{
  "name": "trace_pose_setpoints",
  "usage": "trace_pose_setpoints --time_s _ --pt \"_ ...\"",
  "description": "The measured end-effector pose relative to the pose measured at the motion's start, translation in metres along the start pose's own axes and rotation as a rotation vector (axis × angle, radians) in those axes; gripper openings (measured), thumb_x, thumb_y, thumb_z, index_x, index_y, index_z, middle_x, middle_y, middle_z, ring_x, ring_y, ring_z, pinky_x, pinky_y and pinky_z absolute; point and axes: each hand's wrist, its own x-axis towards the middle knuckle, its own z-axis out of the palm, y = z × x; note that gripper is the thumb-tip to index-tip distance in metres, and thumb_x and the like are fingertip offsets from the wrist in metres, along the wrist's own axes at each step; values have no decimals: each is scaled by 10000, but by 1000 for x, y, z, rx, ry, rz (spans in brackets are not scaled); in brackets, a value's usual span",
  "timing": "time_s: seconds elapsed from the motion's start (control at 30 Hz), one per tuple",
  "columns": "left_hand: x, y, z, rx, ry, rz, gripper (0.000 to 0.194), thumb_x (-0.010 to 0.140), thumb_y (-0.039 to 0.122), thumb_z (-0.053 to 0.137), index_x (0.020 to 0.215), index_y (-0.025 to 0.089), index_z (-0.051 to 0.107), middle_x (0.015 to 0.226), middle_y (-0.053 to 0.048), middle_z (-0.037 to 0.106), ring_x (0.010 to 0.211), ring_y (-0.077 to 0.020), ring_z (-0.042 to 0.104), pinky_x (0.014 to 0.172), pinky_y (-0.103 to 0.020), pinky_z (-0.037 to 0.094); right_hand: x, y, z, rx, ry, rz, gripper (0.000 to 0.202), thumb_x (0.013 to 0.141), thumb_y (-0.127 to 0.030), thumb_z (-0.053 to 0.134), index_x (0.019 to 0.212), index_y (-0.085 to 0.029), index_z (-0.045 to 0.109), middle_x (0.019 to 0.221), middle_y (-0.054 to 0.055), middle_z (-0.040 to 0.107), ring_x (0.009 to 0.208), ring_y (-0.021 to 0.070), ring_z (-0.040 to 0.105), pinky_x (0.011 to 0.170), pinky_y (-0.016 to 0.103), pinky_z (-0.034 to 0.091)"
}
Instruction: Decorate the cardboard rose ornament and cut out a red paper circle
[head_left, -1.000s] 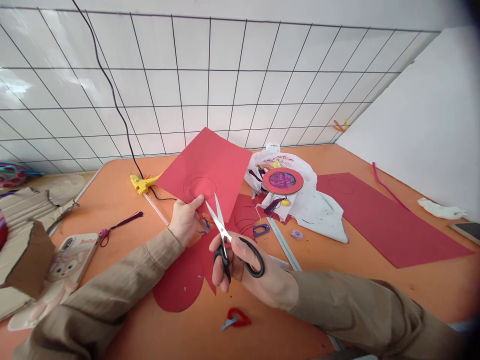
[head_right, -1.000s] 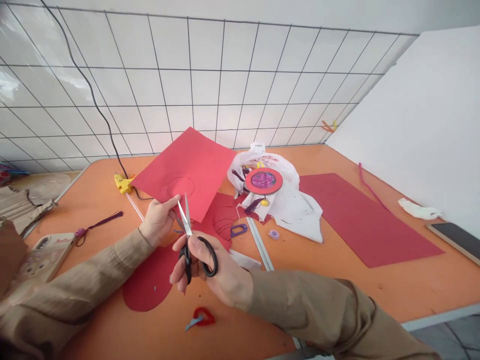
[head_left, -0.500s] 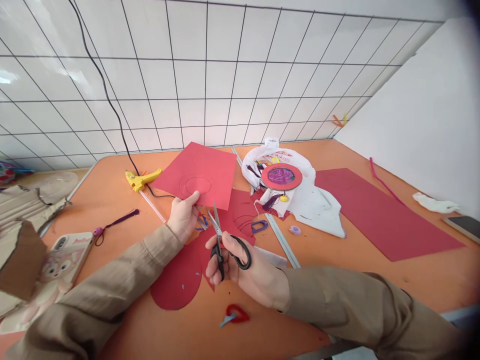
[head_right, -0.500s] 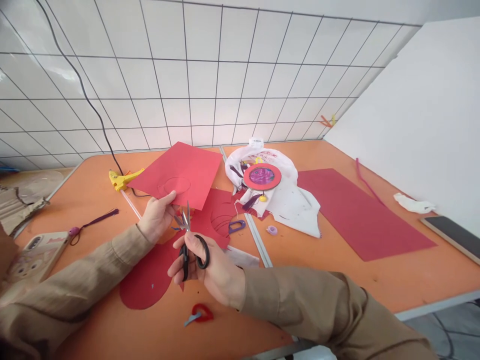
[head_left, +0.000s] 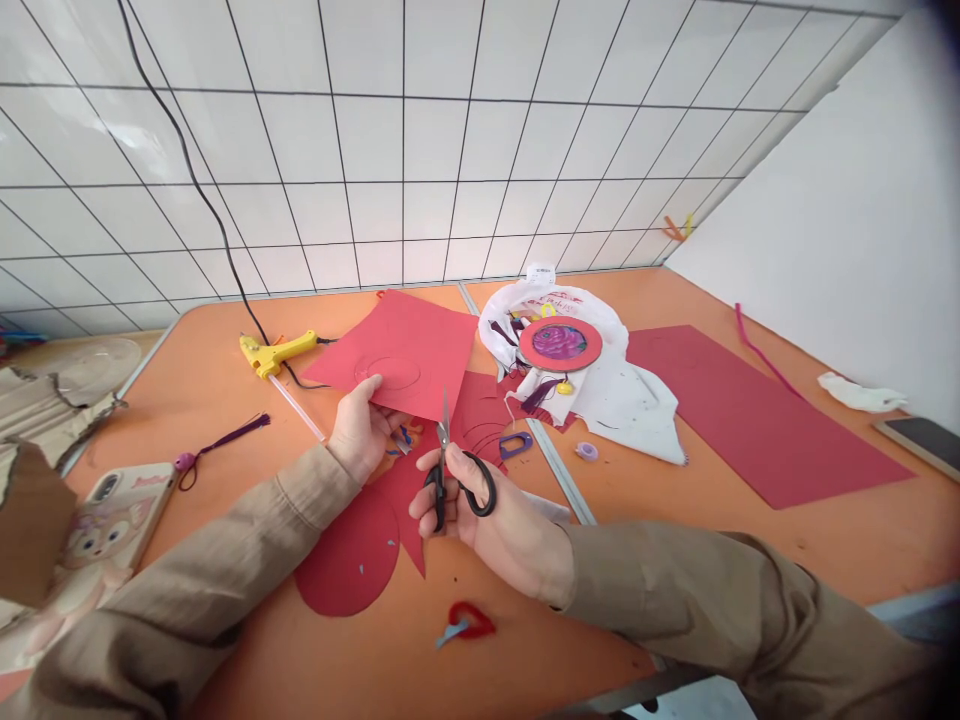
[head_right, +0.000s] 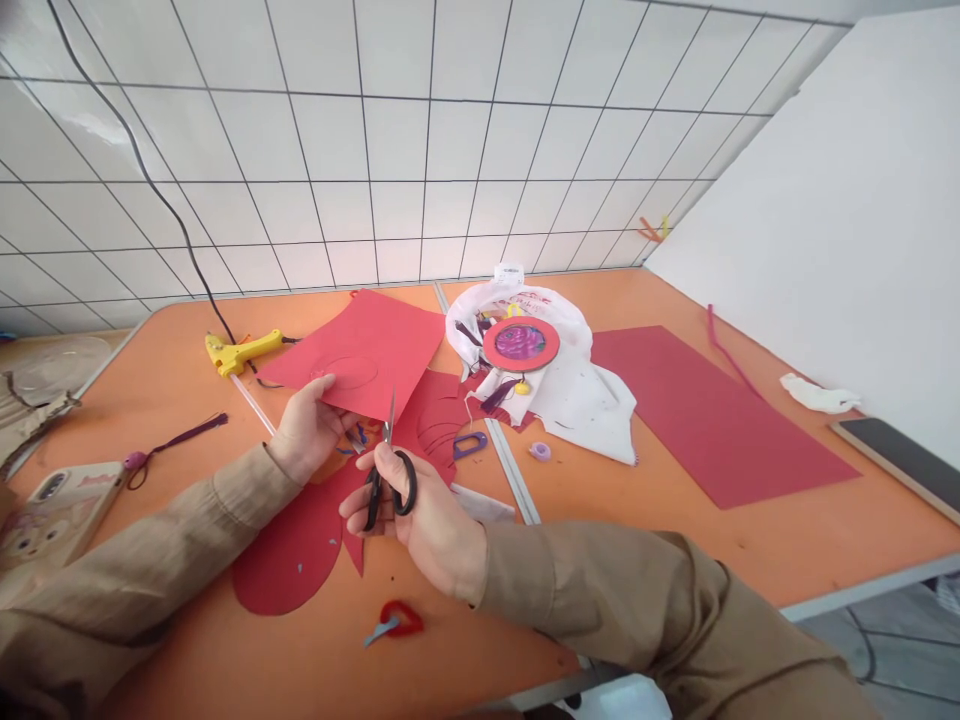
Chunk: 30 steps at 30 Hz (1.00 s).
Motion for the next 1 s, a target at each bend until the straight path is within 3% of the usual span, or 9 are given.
trace_pose_setpoints --time_s 0.13,0.37,0.5,0.57,0.67,0.77,0.87,0.93,1.0 --pt "1 8 4 -47 0 40 217 872 49 496 722 124 633 664 -43 702 565 -143 657 585 -262 566 -3 2 0 -4 -23 -55 533 672 -639 740 920 -205 556 673 1 681 619 153 632 730 337 464" --pt "-10 43 18 -165 -99 215 301 902 51 456 666 164 606 659 -1 689 624 -105 672 637 -206 572 6 -16 -3 4 25 -350 450 693 -553 780 882 -217 547 750 6 693 679 159 629 722 342 472" --pt "-26 27 16 -140 -170 230 213 861 50 519 739 145 665 725 -21 726 647 -127 684 626 -223 578 27 -54 -16 36 82 -514 417 654 -503 812 824 -220 559 751 -13 682 717 165 631 685 321 483" --pt "-35 10 13 7 -253 257 149 847 105 575 756 146 686 696 -22 718 539 -116 637 513 -200 532 34 -73 -22 39 63 -596 367 635 -442 824 796 -221 580 739 -27 668 740 173 632 685 324 492" --pt "-44 -10 6 75 -292 257 77 768 150 713 695 147 690 604 -11 681 399 -103 532 376 -212 428 36 -93 -29 -18 85 -597 324 598 -347 823 769 -222 578 729 -16 674 850 220 652 711 347 499" --pt "-47 -14 -2 178 -381 279 69 723 159 777 724 186 714 650 -20 708 585 -176 660 549 -259 542 33 -104 -30 -90 112 -618 305 547 -253 807 697 -223 543 715 -6 679 899 244 656 734 363 500" --pt "-40 -4 -12 364 -496 253 437 570 -7 826 909 257 744 784 -33 759 951 -288 711 860 -373 567 27 -113 -32 -139 103 -636 272 535 -226 785 649 -224 539 680 2 667 875 255 659 709 368 506" --pt "-33 3 -19 353 -462 108 621 432 -134 800 903 267 748 759 -35 760 958 -320 716 874 -402 567 21 -120 -34 -166 77 -642 218 566 -236 756 660 -224 560 696 13 673 872 265 661 694 378 514" --pt "-26 10 -25 280 -394 -7 538 470 -135 735 858 238 749 706 -44 748 875 -340 735 786 -426 583 13 -128 -36 -200 48 -663 157 607 -243 716 688 -223 584 740 24 686 889 273 663 701 394 522"
